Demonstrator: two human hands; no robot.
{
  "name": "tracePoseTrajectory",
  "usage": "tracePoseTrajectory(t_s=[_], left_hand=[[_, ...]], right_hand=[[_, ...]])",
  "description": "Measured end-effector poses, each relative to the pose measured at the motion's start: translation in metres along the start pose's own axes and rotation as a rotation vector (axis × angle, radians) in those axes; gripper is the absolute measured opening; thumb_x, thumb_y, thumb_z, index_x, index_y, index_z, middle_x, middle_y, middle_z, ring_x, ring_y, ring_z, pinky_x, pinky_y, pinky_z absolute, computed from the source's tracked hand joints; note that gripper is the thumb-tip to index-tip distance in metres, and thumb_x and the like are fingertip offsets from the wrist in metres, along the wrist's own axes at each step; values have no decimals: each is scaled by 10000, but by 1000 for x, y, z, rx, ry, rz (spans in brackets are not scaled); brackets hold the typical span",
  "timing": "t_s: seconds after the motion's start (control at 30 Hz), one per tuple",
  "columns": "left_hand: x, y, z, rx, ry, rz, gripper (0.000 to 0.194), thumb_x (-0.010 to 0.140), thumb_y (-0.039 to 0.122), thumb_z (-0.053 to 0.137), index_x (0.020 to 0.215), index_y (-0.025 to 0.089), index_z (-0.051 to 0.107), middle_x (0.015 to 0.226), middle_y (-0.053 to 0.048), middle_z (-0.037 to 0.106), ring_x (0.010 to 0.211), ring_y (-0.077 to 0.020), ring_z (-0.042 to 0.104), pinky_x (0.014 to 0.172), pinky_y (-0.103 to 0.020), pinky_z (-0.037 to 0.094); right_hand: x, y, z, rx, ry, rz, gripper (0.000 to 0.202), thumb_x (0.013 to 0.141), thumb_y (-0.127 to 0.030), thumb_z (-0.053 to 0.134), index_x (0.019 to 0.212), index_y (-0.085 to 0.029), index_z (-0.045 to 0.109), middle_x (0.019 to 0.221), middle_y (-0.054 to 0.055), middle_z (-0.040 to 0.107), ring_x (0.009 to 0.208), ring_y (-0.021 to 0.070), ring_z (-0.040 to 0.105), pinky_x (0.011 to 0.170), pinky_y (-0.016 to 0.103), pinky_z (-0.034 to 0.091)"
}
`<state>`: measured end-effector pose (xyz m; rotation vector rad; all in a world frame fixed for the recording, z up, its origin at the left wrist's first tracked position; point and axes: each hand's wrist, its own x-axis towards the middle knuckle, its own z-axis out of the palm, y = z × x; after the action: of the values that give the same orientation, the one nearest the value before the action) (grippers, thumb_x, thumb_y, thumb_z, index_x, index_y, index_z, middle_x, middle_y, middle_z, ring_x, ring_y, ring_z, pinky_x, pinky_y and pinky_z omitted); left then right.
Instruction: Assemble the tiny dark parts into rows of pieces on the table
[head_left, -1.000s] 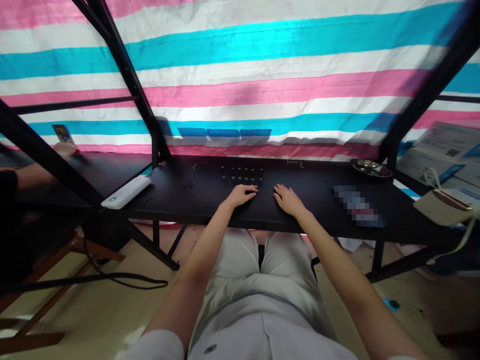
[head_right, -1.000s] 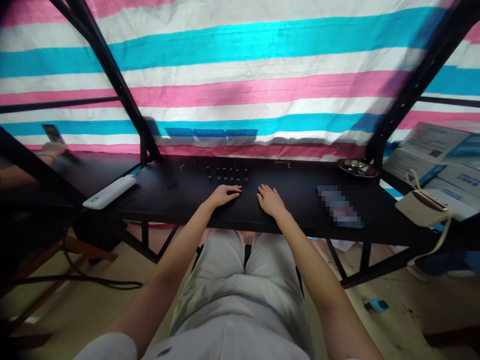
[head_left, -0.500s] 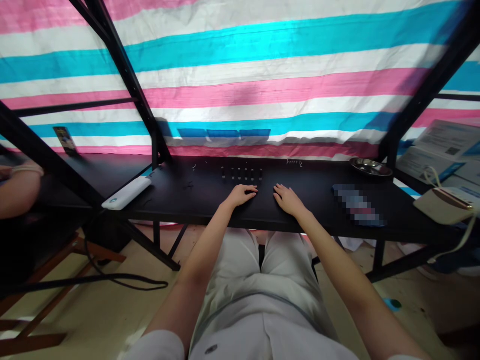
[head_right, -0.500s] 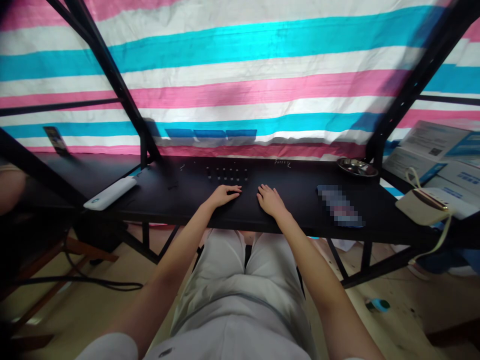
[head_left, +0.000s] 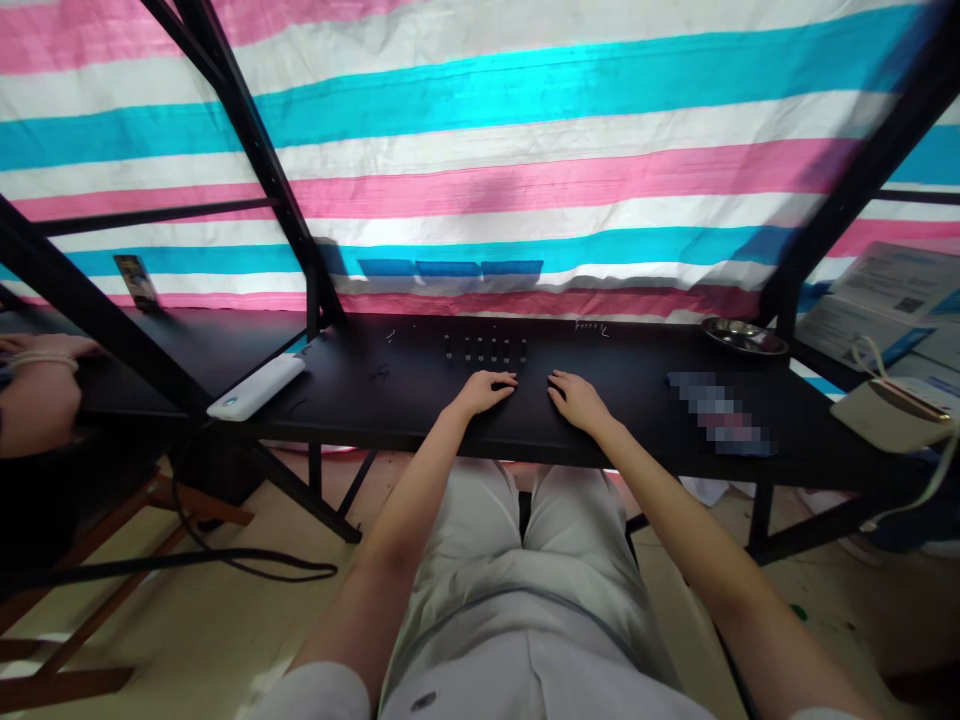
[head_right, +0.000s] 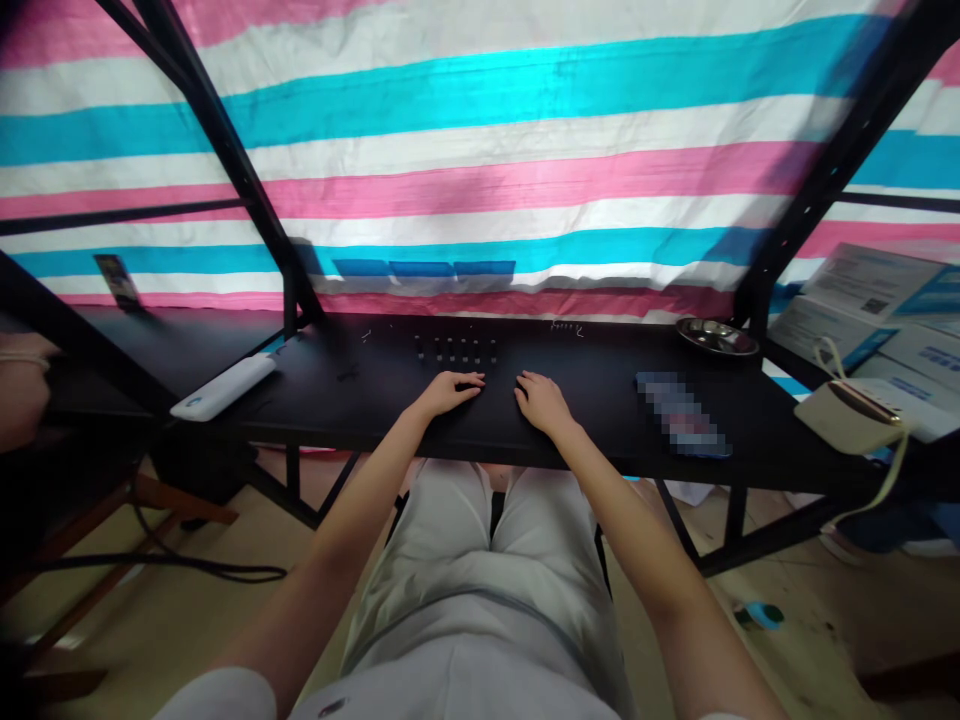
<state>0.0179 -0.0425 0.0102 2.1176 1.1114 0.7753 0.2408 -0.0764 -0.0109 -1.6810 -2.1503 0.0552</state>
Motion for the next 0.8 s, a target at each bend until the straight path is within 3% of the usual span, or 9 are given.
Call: tracePoseTrajectory(t_s=[0.1, 0.27, 0.53, 0.8], left_hand=[[0, -1, 0, -8, 6, 6, 265, 743, 250, 600, 970, 181, 717, 1187, -58, 641, 1177, -219, 551, 1079, -356, 363], [1, -5, 1, -5, 5, 20, 268, 746, 255, 603, 979, 182, 713, 1191, -64, 637, 1183, -218, 547, 1074, -360, 366], [2, -7, 2, -18, 6, 26, 253, 744, 248, 606, 967, 196, 715, 1185, -55, 641, 1193, -209, 539, 1085, -356, 354], [2, -7, 3, -4, 17, 25, 247, 739, 245, 611, 955, 195, 721, 1163, -47, 654, 1188, -213, 542, 1088, -354, 355]], right_hand=[[6, 1, -2, 20, 29, 11, 332, 883, -318, 455, 1128, -192, 640, 1226, 99, 584, 1127, 226, 506, 945, 387, 391], [26, -2, -3, 86, 24, 70, 227, 821, -329, 558, 990, -232, 674, 1115, 65, 612, 1054, 226, 520, 882, 403, 393], [66, -17, 4, 79, -9, 149, 300, 795, -367, 588, 1046, -213, 648, 1118, 73, 608, 1056, 243, 519, 875, 416, 393], [85, -24, 14, 92, 37, 196, 290, 800, -414, 577, 999, -223, 664, 1129, 75, 603, 1086, 251, 503, 891, 434, 377]])
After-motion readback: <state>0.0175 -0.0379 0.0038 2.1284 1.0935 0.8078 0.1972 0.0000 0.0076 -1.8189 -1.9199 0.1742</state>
